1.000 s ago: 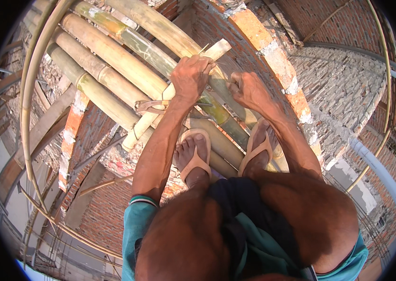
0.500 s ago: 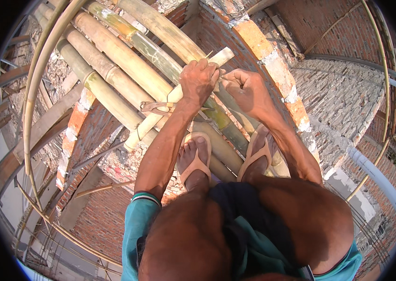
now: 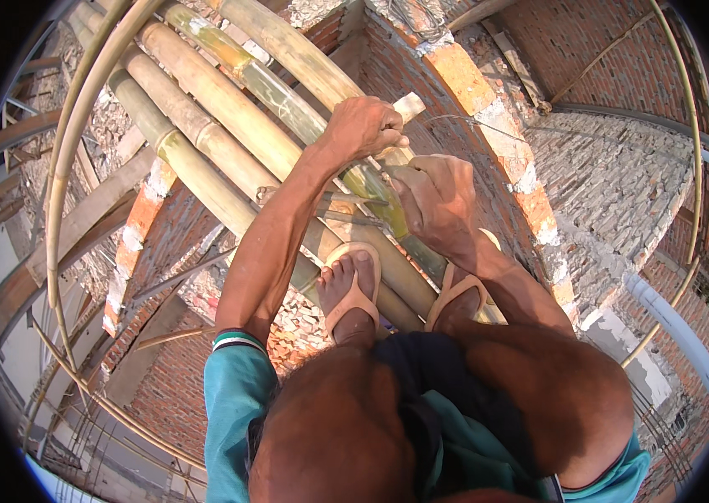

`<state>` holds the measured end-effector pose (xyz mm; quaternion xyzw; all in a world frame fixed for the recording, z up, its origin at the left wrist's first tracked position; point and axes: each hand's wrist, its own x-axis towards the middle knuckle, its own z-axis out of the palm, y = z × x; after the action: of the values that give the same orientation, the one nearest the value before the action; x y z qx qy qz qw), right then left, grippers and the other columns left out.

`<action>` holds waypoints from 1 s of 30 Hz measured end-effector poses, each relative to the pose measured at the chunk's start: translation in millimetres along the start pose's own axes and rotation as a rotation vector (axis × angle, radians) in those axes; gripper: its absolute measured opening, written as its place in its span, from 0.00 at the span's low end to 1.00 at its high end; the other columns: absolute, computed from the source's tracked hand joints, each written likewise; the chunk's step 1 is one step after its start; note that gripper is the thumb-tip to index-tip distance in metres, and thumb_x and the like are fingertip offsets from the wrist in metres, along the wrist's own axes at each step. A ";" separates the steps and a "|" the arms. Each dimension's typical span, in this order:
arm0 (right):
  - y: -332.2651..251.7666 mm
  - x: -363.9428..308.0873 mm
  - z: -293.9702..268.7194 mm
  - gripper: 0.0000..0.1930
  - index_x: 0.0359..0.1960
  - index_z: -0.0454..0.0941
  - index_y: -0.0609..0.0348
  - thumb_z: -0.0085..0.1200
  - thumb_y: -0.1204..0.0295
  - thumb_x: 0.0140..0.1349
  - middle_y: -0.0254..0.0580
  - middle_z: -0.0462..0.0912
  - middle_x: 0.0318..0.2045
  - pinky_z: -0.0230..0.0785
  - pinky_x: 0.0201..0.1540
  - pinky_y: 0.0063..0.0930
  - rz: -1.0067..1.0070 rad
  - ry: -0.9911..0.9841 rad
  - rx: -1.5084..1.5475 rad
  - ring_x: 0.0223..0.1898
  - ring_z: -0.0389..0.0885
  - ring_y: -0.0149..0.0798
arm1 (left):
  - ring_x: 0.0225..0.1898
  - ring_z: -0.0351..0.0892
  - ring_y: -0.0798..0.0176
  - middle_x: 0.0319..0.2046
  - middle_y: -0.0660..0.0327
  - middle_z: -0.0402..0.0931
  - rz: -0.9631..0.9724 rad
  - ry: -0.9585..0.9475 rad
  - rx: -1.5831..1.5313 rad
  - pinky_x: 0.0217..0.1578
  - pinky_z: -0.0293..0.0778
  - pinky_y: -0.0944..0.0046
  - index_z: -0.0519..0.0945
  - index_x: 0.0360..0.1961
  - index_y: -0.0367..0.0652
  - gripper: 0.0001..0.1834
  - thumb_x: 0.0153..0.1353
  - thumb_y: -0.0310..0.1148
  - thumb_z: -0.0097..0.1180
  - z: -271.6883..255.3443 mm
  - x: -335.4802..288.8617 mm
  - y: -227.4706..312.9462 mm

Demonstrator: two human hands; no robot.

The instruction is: The person assembles bamboo scaffolding by tying bamboo poles together with wire. They use pliers to twist and secure the wire around the poles, ensuring the structure is stable.

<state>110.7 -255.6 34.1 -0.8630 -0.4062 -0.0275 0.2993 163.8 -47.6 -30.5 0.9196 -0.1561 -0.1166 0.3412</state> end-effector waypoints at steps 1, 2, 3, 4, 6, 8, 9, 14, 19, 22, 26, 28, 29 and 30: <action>-17.5 -10.8 16.3 0.20 0.54 0.79 0.57 0.63 0.68 0.59 0.45 0.78 0.50 0.66 0.52 0.45 -0.079 -0.132 0.070 0.52 0.77 0.49 | 0.36 0.84 0.52 0.32 0.59 0.85 -0.061 -0.146 0.023 0.37 0.77 0.50 0.87 0.30 0.45 0.13 0.58 0.44 0.69 -6.1 6.4 -0.6; -32.6 -19.4 34.1 0.25 0.57 0.78 0.58 0.61 0.69 0.55 0.47 0.77 0.54 0.66 0.51 0.48 -0.184 -0.183 0.158 0.53 0.76 0.50 | 0.37 0.85 0.52 0.33 0.59 0.86 -0.116 -0.281 0.041 0.38 0.78 0.50 0.88 0.31 0.44 0.13 0.59 0.44 0.69 -12.1 11.2 -0.8; -44.3 -24.0 53.0 0.28 0.61 0.75 0.58 0.60 0.68 0.57 0.48 0.76 0.55 0.66 0.50 0.47 -0.176 -0.200 0.109 0.52 0.76 0.49 | 0.38 0.85 0.52 0.35 0.58 0.87 -0.115 -0.327 0.052 0.39 0.78 0.50 0.88 0.34 0.44 0.13 0.60 0.43 0.68 -18.2 15.4 -0.6; -53.8 -27.3 68.8 0.31 0.65 0.73 0.59 0.59 0.67 0.58 0.48 0.75 0.56 0.66 0.50 0.46 -0.199 -0.147 0.061 0.52 0.75 0.48 | 0.40 0.85 0.52 0.38 0.57 0.87 -0.111 -0.364 0.056 0.40 0.78 0.51 0.88 0.38 0.44 0.13 0.60 0.43 0.68 -25.1 17.8 -0.8; -58.5 -27.5 89.4 0.32 0.67 0.70 0.59 0.57 0.66 0.60 0.48 0.75 0.56 0.66 0.50 0.45 -0.237 -0.186 -0.067 0.51 0.76 0.47 | 0.42 0.86 0.52 0.41 0.56 0.88 -0.099 -0.240 0.022 0.43 0.79 0.52 0.87 0.45 0.44 0.16 0.62 0.42 0.67 -37.3 11.5 1.7; -58.4 -22.1 98.9 0.31 0.68 0.69 0.59 0.55 0.65 0.62 0.49 0.75 0.56 0.66 0.50 0.44 -0.229 -0.231 -0.165 0.51 0.76 0.46 | 0.44 0.86 0.52 0.43 0.57 0.88 -0.145 0.029 -0.041 0.48 0.79 0.55 0.85 0.53 0.44 0.20 0.63 0.41 0.67 -52.2 -11.2 4.7; -57.3 -17.2 101.1 0.31 0.68 0.69 0.59 0.54 0.65 0.63 0.49 0.76 0.55 0.65 0.50 0.43 -0.201 -0.251 -0.189 0.50 0.76 0.46 | 0.43 0.86 0.55 0.43 0.56 0.88 -0.115 0.201 -0.163 0.47 0.79 0.57 0.84 0.55 0.44 0.20 0.65 0.40 0.66 -60.2 -24.2 7.0; -51.6 5.1 97.2 0.32 0.68 0.66 0.66 0.56 0.67 0.63 0.57 0.75 0.53 0.67 0.52 0.47 0.051 -0.563 0.071 0.50 0.77 0.53 | 0.40 0.83 0.69 0.39 0.54 0.86 -0.225 0.906 -0.673 0.43 0.79 0.68 0.82 0.56 0.33 0.18 0.73 0.36 0.59 -90.1 -104.3 30.6; -24.2 15.2 17.5 0.30 0.65 0.68 0.68 0.55 0.58 0.70 0.64 0.80 0.49 0.70 0.52 0.54 0.459 -0.539 0.618 0.49 0.81 0.58 | 0.29 0.75 0.73 0.26 0.63 0.77 -0.314 1.690 -1.062 0.32 0.76 0.70 0.76 0.52 0.35 0.14 0.76 0.36 0.53 -74.5 -138.0 46.4; 5.7 42.0 -74.4 0.33 0.67 0.69 0.63 0.55 0.49 0.71 0.63 0.83 0.46 0.71 0.54 0.50 0.405 -0.529 0.565 0.51 0.83 0.53 | 0.28 0.75 0.71 0.29 0.63 0.76 -0.505 1.238 -1.660 0.30 0.75 0.70 0.74 0.53 0.38 0.17 0.76 0.41 0.53 -12.0 -110.7 70.0; 37.0 104.6 -148.0 0.23 0.63 0.76 0.58 0.53 0.57 0.72 0.59 0.84 0.39 0.73 0.48 0.50 0.379 -0.859 -0.044 0.44 0.83 0.58 | 0.55 0.78 0.57 0.54 0.57 0.75 -0.860 0.544 -2.390 0.61 0.74 0.48 0.70 0.59 0.43 0.25 0.75 0.52 0.52 53.6 -39.4 99.4; 46.9 121.0 -162.7 0.22 0.63 0.76 0.56 0.53 0.61 0.71 0.59 0.84 0.38 0.73 0.48 0.52 0.198 -0.851 -0.216 0.43 0.83 0.59 | 0.55 0.77 0.56 0.55 0.58 0.74 -0.587 0.710 -2.487 0.62 0.75 0.50 0.70 0.59 0.45 0.24 0.75 0.52 0.51 68.1 -9.6 118.7; 52.1 125.7 -160.0 0.21 0.63 0.76 0.54 0.53 0.63 0.71 0.60 0.84 0.38 0.74 0.47 0.52 0.083 -0.828 -0.273 0.43 0.83 0.60 | 0.56 0.77 0.56 0.56 0.58 0.73 -0.483 0.790 -2.521 0.62 0.75 0.51 0.70 0.59 0.46 0.23 0.75 0.53 0.50 72.9 0.8 123.9; 58.4 130.1 -151.8 0.21 0.64 0.76 0.53 0.54 0.64 0.70 0.60 0.85 0.39 0.74 0.48 0.53 0.077 -0.853 -0.332 0.43 0.83 0.60 | 0.55 0.78 0.56 0.53 0.58 0.74 -0.459 0.811 -2.539 0.60 0.76 0.52 0.69 0.59 0.47 0.24 0.75 0.53 0.51 76.9 6.5 127.3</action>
<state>269.3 -277.0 167.5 -0.8479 -0.4507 0.2769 -0.0362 118.7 -186.9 -3.6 -0.0536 0.3252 0.0443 0.9431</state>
